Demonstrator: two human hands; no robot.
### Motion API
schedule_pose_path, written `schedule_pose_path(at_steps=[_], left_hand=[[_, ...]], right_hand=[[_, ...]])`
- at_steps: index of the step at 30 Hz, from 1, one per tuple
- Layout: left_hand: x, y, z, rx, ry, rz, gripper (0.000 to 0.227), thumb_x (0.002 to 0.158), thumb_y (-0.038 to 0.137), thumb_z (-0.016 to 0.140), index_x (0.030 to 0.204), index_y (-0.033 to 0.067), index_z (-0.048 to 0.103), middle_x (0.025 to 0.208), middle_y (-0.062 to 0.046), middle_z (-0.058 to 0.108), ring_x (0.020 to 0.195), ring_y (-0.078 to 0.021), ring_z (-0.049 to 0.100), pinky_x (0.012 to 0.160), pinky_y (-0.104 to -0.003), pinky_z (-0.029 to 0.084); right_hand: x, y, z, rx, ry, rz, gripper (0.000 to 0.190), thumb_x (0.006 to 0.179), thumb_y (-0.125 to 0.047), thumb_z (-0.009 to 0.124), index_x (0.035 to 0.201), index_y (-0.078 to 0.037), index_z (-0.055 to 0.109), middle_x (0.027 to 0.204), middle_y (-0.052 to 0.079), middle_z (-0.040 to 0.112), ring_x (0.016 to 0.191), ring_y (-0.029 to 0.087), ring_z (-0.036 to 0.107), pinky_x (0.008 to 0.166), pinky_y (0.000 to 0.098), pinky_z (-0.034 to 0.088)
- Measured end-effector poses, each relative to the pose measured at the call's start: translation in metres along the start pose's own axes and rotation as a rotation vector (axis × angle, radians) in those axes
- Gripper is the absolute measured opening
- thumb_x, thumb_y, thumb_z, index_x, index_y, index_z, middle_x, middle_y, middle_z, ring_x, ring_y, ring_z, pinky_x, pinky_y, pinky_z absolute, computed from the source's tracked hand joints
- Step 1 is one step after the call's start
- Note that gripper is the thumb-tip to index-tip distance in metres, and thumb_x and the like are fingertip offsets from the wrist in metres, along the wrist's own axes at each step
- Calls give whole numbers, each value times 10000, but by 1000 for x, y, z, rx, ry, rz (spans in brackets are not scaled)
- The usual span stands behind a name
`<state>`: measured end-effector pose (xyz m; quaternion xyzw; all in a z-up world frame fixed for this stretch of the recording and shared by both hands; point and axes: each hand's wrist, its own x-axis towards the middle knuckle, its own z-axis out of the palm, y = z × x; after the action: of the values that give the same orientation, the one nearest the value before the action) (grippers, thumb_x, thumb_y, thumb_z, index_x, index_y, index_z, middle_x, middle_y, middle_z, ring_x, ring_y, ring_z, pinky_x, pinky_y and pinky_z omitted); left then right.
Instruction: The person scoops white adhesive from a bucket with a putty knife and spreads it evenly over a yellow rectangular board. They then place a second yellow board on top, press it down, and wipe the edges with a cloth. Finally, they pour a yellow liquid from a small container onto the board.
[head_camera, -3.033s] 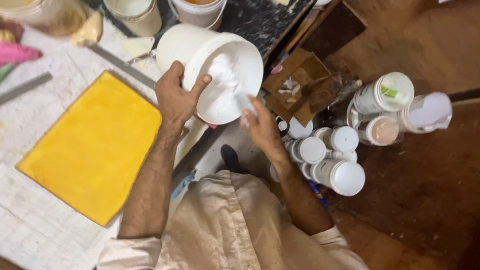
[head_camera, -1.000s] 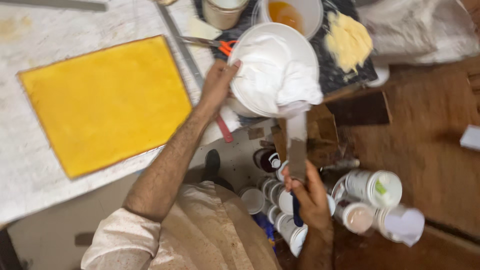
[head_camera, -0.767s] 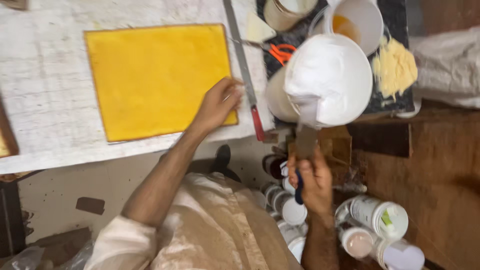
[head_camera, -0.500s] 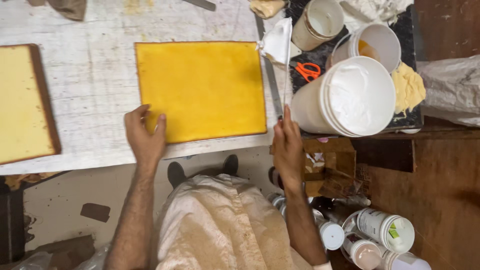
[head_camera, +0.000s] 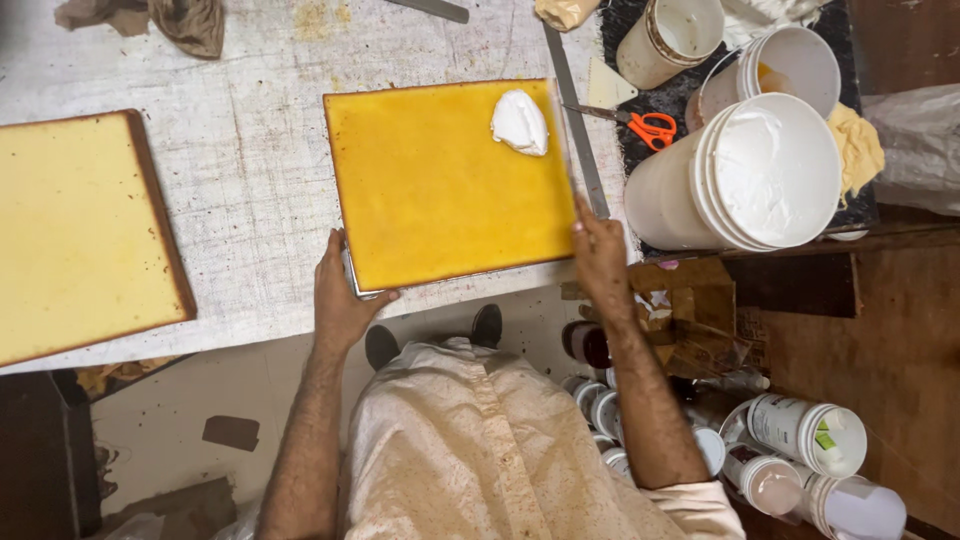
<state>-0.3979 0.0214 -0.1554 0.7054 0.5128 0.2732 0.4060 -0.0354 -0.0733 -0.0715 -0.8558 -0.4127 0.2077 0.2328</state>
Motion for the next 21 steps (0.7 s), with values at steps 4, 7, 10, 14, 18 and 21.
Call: schedule_pose_path(at_steps=[4, 7, 10, 14, 18, 21], left_hand=[[2, 6, -2, -4, 24, 1, 1317, 561, 191, 1009, 1548, -112, 192, 1515, -264, 454, 1390, -395, 422, 1175, -483, 344], [1, 5, -2, -13, 16, -2, 1318, 566, 170, 1007, 1559, -105, 186, 1512, -253, 457, 1386, -388, 431, 1177, -477, 353], [1, 3, -2, -26, -5, -32, 1329, 555, 135, 1000, 1571, -87, 172, 1520, -234, 460, 1395, -380, 428, 1181, -470, 356], [3, 1, -2, -56, -3, 8, 1341, 556, 98, 998, 1578, -71, 147, 1581, -258, 390, 1444, -384, 387, 1197, -471, 332], [2, 1, -2, -73, -15, -44, 1339, 561, 95, 998, 1579, -60, 144, 1580, -247, 393, 1451, -375, 386, 1203, -462, 331], [4, 2, -1, -68, -13, -50, 1340, 550, 98, 1003, 1573, -60, 151, 1570, -248, 401, 1441, -375, 396, 1198, -465, 332]], right_hand=[[1, -6, 46, 1, -48, 34, 460, 1069, -259, 532, 1528, -248, 515, 971, 81, 434, 831, 180, 466, 754, 319, 563], [1, -15, 69, 14, -47, -111, 463, 1112, -255, 548, 1572, -211, 508, 900, 110, 510, 893, 217, 489, 772, 363, 551], [-1, -23, 60, -130, -104, -174, 458, 1098, -248, 531, 1552, -204, 495, 968, 123, 464, 810, 218, 541, 795, 354, 545], [11, -28, 25, -628, -84, -15, 549, 1044, -137, 469, 1573, -286, 466, 1091, 150, 438, 781, 268, 552, 666, 422, 576], [11, -36, 40, -263, -43, -60, 474, 1067, -211, 544, 1539, -234, 506, 1035, 159, 460, 790, 246, 524, 716, 419, 577], [1, -42, 64, -121, -77, -212, 462, 1074, -222, 583, 1532, -222, 527, 965, 149, 499, 782, 221, 534, 760, 399, 579]])
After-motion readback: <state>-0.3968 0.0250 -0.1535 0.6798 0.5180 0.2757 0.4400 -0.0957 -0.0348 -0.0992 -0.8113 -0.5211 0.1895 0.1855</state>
